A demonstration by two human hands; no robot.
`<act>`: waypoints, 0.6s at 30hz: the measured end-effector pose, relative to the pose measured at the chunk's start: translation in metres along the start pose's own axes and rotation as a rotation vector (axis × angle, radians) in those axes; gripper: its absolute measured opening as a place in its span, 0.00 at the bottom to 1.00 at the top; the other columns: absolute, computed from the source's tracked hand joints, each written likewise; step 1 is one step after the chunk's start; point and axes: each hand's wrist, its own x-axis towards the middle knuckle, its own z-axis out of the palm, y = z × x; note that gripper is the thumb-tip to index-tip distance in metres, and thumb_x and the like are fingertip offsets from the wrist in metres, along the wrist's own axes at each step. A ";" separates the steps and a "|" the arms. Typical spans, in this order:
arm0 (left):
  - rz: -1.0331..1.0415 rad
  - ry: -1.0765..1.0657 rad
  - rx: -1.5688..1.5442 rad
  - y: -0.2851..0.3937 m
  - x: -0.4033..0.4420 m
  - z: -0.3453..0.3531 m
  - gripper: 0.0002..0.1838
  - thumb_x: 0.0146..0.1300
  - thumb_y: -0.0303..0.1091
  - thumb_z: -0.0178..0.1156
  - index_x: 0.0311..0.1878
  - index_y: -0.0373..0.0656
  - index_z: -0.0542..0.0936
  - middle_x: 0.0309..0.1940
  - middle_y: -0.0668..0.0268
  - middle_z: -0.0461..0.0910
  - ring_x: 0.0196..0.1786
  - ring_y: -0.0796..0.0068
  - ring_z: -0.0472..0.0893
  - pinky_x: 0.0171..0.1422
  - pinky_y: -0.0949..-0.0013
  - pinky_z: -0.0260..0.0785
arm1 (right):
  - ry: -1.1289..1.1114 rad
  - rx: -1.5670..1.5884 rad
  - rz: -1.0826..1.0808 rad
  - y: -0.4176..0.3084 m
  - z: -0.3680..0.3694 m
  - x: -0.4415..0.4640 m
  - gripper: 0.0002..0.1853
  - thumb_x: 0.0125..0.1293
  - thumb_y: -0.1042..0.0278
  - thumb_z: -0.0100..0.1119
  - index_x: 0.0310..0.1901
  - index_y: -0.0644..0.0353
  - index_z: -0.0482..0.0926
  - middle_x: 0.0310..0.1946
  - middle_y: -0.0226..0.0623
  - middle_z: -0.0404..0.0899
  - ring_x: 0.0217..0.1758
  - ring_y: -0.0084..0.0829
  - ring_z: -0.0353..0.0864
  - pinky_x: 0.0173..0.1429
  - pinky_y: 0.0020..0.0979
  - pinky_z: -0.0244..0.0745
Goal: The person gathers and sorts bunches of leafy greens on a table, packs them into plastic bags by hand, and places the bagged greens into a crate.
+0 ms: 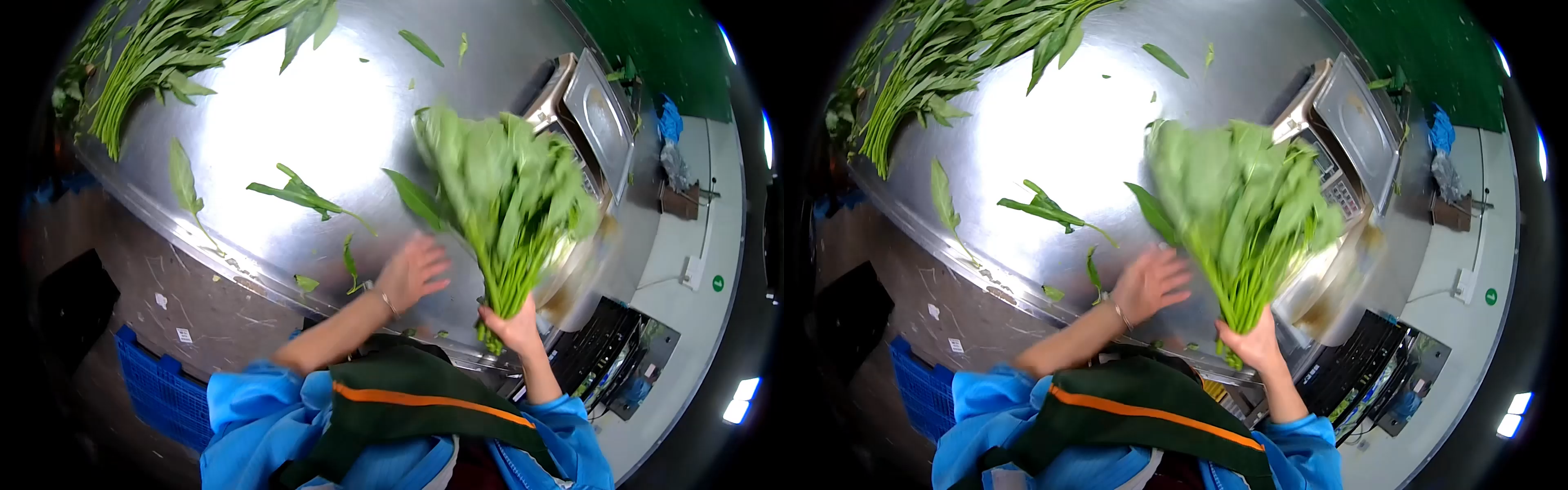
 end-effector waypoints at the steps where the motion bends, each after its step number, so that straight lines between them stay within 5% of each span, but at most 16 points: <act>1: 0.001 -0.233 -0.139 0.018 0.008 -0.003 0.33 0.64 0.61 0.41 0.64 0.48 0.64 0.56 0.62 0.68 0.55 0.61 0.71 0.59 0.59 0.64 | -0.147 -0.155 0.001 0.021 -0.009 -0.007 0.28 0.43 0.71 0.66 0.48 0.63 0.67 0.35 0.43 0.75 0.40 0.40 0.76 0.47 0.36 0.71; 2: 0.211 -0.267 0.030 0.034 -0.007 0.014 0.33 0.64 0.61 0.41 0.65 0.49 0.63 0.55 0.63 0.69 0.54 0.62 0.72 0.59 0.58 0.64 | -0.130 -0.272 -0.093 0.046 -0.014 -0.015 0.28 0.42 0.71 0.67 0.48 0.63 0.67 0.35 0.44 0.74 0.39 0.42 0.76 0.46 0.38 0.71; 4: -0.019 -0.671 -0.306 0.069 0.007 0.028 0.34 0.64 0.62 0.41 0.66 0.50 0.62 0.51 0.65 0.73 0.54 0.64 0.72 0.60 0.58 0.64 | -0.102 -0.516 -0.287 0.081 -0.025 -0.023 0.29 0.40 0.71 0.67 0.47 0.62 0.68 0.36 0.45 0.73 0.39 0.47 0.75 0.44 0.41 0.71; 5: 0.029 -0.908 -0.368 0.068 0.007 0.033 0.35 0.63 0.64 0.41 0.66 0.50 0.63 0.54 0.63 0.72 0.55 0.64 0.72 0.61 0.59 0.64 | -0.059 -0.606 -0.416 0.071 -0.029 -0.026 0.30 0.39 0.70 0.68 0.48 0.61 0.68 0.39 0.47 0.72 0.40 0.49 0.74 0.41 0.43 0.70; 8: 0.036 -0.753 -0.067 0.068 -0.006 0.048 0.37 0.61 0.65 0.43 0.66 0.50 0.62 0.55 0.61 0.72 0.56 0.63 0.72 0.62 0.57 0.64 | -0.026 -0.662 -0.450 0.089 -0.033 -0.031 0.30 0.38 0.69 0.68 0.47 0.62 0.68 0.42 0.49 0.71 0.40 0.49 0.73 0.39 0.44 0.70; 12: -0.022 -0.716 -0.092 0.070 -0.006 0.054 0.37 0.61 0.66 0.43 0.66 0.48 0.62 0.53 0.61 0.73 0.54 0.63 0.74 0.60 0.57 0.65 | -0.011 -0.578 -0.353 0.126 -0.027 -0.040 0.29 0.38 0.69 0.68 0.47 0.61 0.70 0.40 0.51 0.72 0.43 0.53 0.72 0.42 0.44 0.71; 13: -0.038 -0.743 -0.053 0.073 -0.002 0.052 0.37 0.63 0.65 0.41 0.66 0.46 0.62 0.51 0.62 0.75 0.52 0.64 0.75 0.59 0.57 0.66 | 0.107 -0.676 -0.523 0.129 -0.023 -0.040 0.27 0.39 0.69 0.68 0.46 0.61 0.72 0.40 0.49 0.74 0.42 0.51 0.74 0.44 0.43 0.72; 14: -0.054 -0.769 -0.010 0.076 -0.001 0.051 0.37 0.64 0.64 0.38 0.66 0.45 0.62 0.49 0.62 0.76 0.51 0.64 0.76 0.58 0.58 0.67 | 0.061 -0.561 -0.375 0.133 -0.021 -0.041 0.25 0.39 0.69 0.67 0.44 0.61 0.74 0.39 0.47 0.75 0.40 0.50 0.75 0.46 0.41 0.71; 18: 0.271 -0.388 -0.019 0.068 -0.024 0.077 0.38 0.56 0.65 0.52 0.57 0.40 0.70 0.45 0.58 0.76 0.42 0.61 0.76 0.50 0.57 0.69 | 0.133 -0.426 -0.380 0.092 -0.006 -0.048 0.22 0.41 0.71 0.66 0.42 0.62 0.76 0.38 0.43 0.78 0.41 0.43 0.78 0.48 0.36 0.71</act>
